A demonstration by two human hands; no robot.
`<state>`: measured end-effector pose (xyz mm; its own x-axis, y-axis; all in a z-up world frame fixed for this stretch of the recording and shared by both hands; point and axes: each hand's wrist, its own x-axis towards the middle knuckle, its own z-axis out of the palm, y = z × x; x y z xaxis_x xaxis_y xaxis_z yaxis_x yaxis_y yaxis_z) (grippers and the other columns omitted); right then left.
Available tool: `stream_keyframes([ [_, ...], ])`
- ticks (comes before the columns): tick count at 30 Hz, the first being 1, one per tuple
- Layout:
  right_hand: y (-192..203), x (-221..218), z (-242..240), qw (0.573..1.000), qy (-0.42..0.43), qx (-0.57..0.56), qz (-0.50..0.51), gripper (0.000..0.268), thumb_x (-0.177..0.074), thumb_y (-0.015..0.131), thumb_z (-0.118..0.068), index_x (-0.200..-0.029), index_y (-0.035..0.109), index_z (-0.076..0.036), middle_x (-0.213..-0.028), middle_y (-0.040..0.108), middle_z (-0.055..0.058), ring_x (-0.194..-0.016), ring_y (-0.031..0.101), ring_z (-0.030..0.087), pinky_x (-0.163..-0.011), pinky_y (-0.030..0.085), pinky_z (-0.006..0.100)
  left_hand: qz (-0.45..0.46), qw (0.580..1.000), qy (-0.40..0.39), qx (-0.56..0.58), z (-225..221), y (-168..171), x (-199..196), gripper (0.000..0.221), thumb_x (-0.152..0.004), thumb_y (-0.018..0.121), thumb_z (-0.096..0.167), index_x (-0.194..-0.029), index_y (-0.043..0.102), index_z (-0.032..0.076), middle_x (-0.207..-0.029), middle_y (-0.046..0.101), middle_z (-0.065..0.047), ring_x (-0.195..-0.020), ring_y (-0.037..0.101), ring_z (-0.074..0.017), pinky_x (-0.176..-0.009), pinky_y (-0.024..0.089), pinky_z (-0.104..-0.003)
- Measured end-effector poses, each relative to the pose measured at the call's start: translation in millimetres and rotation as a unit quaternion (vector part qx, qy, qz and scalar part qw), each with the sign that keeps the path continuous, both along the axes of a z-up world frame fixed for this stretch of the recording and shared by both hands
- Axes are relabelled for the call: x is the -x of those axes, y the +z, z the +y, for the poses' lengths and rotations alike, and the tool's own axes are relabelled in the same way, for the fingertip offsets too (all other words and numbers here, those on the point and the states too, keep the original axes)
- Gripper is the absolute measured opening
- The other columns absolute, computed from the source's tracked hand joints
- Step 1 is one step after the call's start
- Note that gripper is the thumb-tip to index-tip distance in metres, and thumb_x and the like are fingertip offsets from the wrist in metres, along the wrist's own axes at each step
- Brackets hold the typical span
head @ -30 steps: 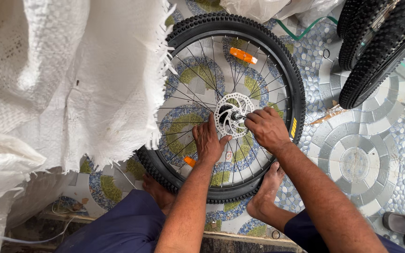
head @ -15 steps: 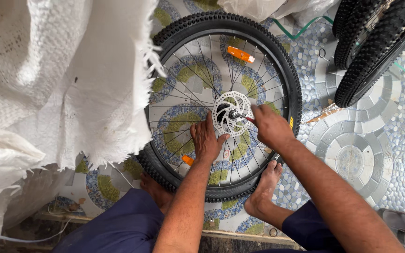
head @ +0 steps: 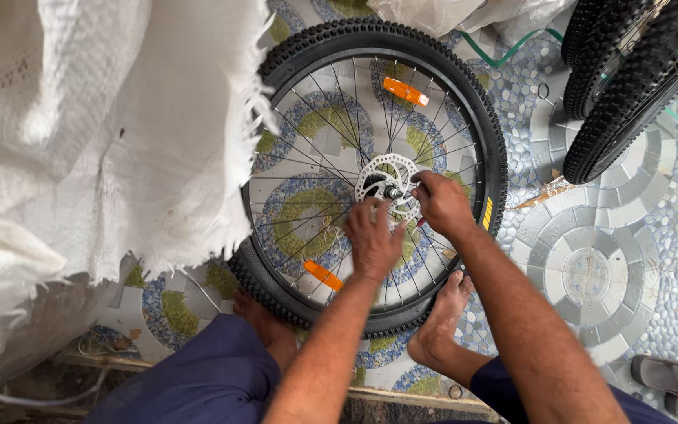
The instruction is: The person uses a screwdriver to tighten the bolts on a disc brake rotor attached to a bicycle wheel.
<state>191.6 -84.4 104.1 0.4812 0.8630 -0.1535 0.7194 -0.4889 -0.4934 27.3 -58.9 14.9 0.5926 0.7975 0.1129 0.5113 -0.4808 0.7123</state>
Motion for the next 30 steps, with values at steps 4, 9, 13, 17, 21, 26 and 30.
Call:
stream_keyframes([
  [4, -47.3, -17.7, -44.8, 0.988, -0.121, -0.094, 0.003, 0.025, -0.09, 0.077, -0.019, -0.11, 0.072, -0.004, -0.096, 0.074, 0.016, -0.086, 0.073, 0.031, -0.078, 0.056, 0.041, -0.065, 0.997, 0.027, 0.005, -3.4, 7.9, -8.7, 0.049, -0.094, 0.065, 0.031, -0.136, 0.05, 0.011, -0.134, 0.051, -0.016, -0.13, 0.046, -0.0366, -0.107, 0.036, -0.059],
  [9, -125.4, -35.8, -139.0, 0.929, -0.364, -0.061, 0.019, 0.027, -0.085, 0.08, -0.019, -0.107, 0.074, -0.005, -0.09, 0.076, 0.013, -0.082, 0.073, 0.028, -0.078, 0.056, 0.038, -0.096, 0.992, 0.082, 0.021, 17.4, 9.2, -4.7, 0.045, -0.094, 0.064, 0.032, -0.13, 0.051, 0.009, -0.13, 0.053, -0.018, -0.124, 0.047, -0.0385, -0.103, 0.036, -0.059],
  [13, -155.5, -46.2, -174.5, 0.918, -0.391, -0.03, -0.066, 0.026, -0.085, 0.082, -0.02, -0.106, 0.076, -0.006, -0.09, 0.075, 0.014, -0.084, 0.072, 0.031, -0.079, 0.055, 0.043, -0.114, 0.99, 0.085, 0.016, 22.0, 10.4, 1.5, 0.046, -0.095, 0.065, 0.031, -0.132, 0.05, 0.008, -0.13, 0.053, -0.018, -0.123, 0.048, -0.0385, -0.106, 0.035, -0.06],
  [17, -160.2, -52.3, -154.9, 0.943, -0.278, -0.072, -0.17, 0.031, -0.081, 0.084, -0.022, -0.104, 0.072, -0.005, -0.095, 0.071, 0.02, -0.087, 0.069, 0.037, -0.077, 0.054, 0.047, -0.108, 0.989, 0.099, -0.016, 26.2, 6.3, 2.6, 0.046, -0.096, 0.066, 0.029, -0.133, 0.05, 0.008, -0.134, 0.053, -0.018, -0.128, 0.047, -0.0381, -0.108, 0.034, -0.059],
  [21, -164.5, -56.0, -130.0, 0.952, -0.278, 0.106, -0.076, 0.039, -0.089, 0.077, -0.042, -0.112, 0.067, -0.012, -0.1, 0.074, 0.02, -0.095, 0.071, 0.041, -0.083, 0.055, 0.051, -0.091, 0.991, 0.1, -0.024, 30.7, 2.9, -0.1, 0.046, -0.096, 0.066, 0.028, -0.133, 0.05, 0.007, -0.135, 0.053, -0.019, -0.129, 0.046, -0.0382, -0.11, 0.033, -0.059],
  [26, -173.1, -70.7, -114.9, 0.934, -0.25, 0.24, -0.093, 0.038, -0.09, 0.068, -0.029, -0.126, 0.062, -0.02, -0.107, 0.074, 0.022, -0.103, 0.071, 0.044, -0.09, 0.054, 0.054, -0.087, 0.99, 0.106, -0.013, 33.7, -3.3, -8.2, 0.046, -0.098, 0.065, 0.029, -0.136, 0.049, 0.007, -0.137, 0.051, -0.019, -0.131, 0.044, -0.0377, -0.111, 0.033, -0.059],
  [30, -152.5, -77.5, -97.8, 0.939, -0.206, 0.267, -0.069, 0.055, -0.078, 0.079, -0.033, -0.125, 0.056, -0.016, -0.109, 0.07, 0.024, -0.104, 0.068, 0.044, -0.087, 0.053, 0.053, -0.076, 0.992, 0.103, 0.003, 32.5, -5.3, -8.6, 0.046, -0.099, 0.064, 0.03, -0.136, 0.049, 0.007, -0.137, 0.049, -0.019, -0.131, 0.042, -0.0362, -0.11, 0.033, -0.059],
])
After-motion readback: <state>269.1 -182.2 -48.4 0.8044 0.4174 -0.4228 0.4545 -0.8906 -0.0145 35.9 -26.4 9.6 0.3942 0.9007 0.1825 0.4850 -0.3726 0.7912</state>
